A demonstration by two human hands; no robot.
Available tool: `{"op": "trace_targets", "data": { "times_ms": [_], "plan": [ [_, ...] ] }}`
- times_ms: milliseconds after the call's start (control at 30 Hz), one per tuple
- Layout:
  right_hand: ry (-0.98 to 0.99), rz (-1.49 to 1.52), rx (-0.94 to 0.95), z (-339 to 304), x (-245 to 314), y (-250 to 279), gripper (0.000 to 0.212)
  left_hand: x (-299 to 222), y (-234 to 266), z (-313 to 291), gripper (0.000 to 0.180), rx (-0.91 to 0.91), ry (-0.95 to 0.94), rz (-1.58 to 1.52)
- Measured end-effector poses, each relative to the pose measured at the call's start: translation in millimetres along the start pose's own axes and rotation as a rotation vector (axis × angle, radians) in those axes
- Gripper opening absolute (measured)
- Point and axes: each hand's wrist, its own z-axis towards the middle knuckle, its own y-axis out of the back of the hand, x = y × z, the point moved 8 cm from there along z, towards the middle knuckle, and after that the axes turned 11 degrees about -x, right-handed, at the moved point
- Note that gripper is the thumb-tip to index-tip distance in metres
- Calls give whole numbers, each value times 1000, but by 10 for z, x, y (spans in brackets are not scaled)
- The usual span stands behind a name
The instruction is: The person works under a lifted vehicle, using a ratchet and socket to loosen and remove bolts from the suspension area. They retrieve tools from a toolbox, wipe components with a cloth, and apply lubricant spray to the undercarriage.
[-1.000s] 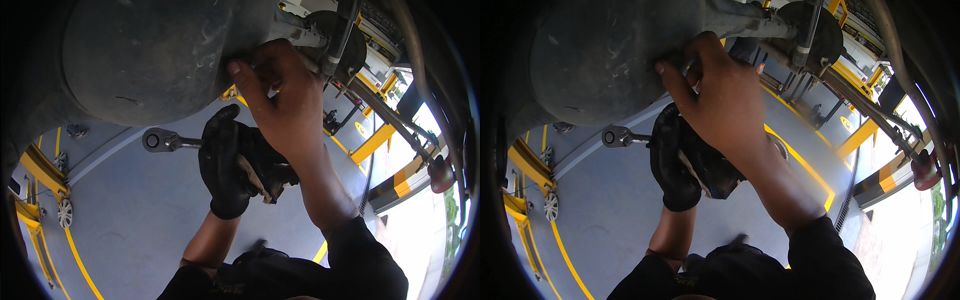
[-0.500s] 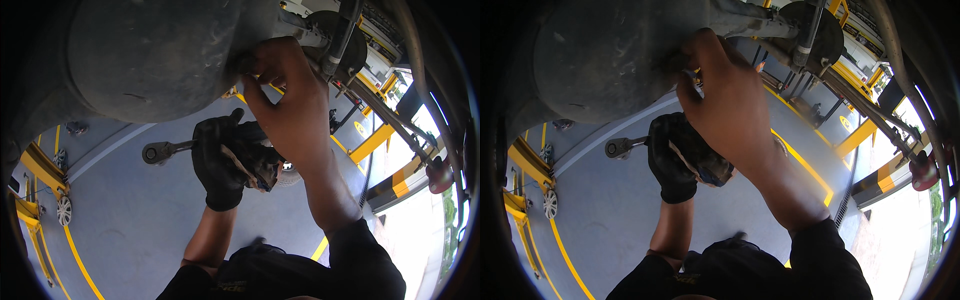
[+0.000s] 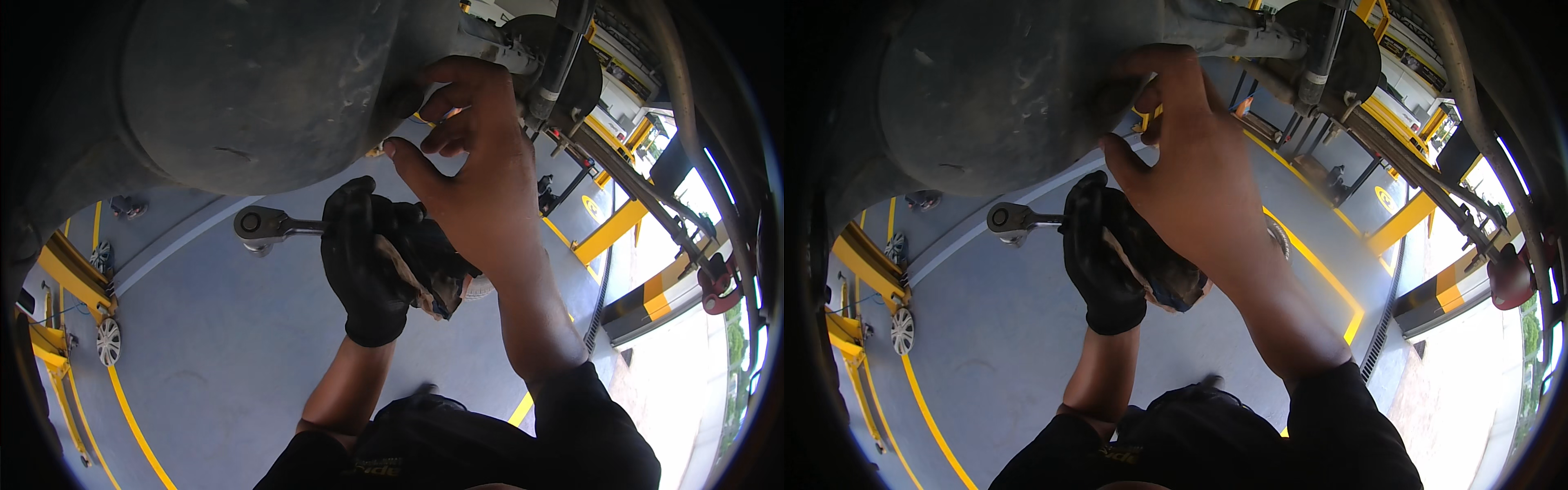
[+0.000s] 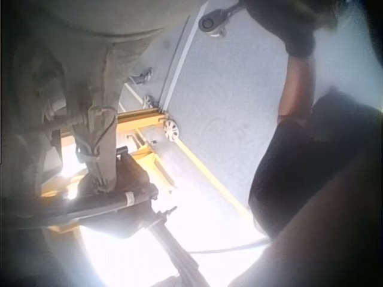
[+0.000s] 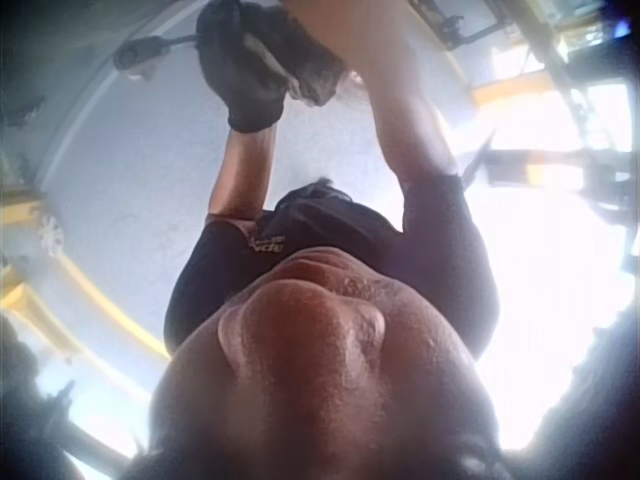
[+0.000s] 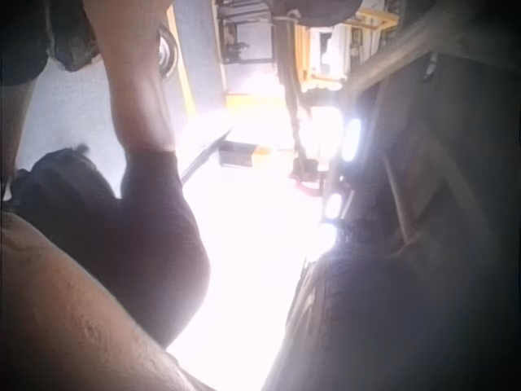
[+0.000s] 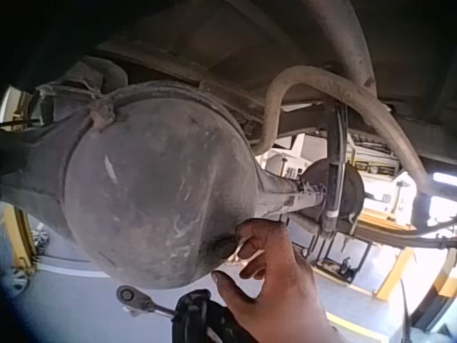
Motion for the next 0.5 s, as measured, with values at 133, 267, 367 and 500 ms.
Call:
{"op": "trace_targets", "data": {
  "times_ms": [133,267,367,500],
  "plan": [
    [-38,-105,43,37,31,106,30,100,-32,-56,34,-83,439,-394],
    [-201,-105,436,-396,75,84,31,304,133,-269,33,-381,860,-501],
    [-82,-126,732,-1111,87,-117,36,356,120,-297,36,-381,920,-861],
    [-539,161,680,-1461,-425,-50,29,282,253,-214,29,-135,692,-578]
  ]
}}
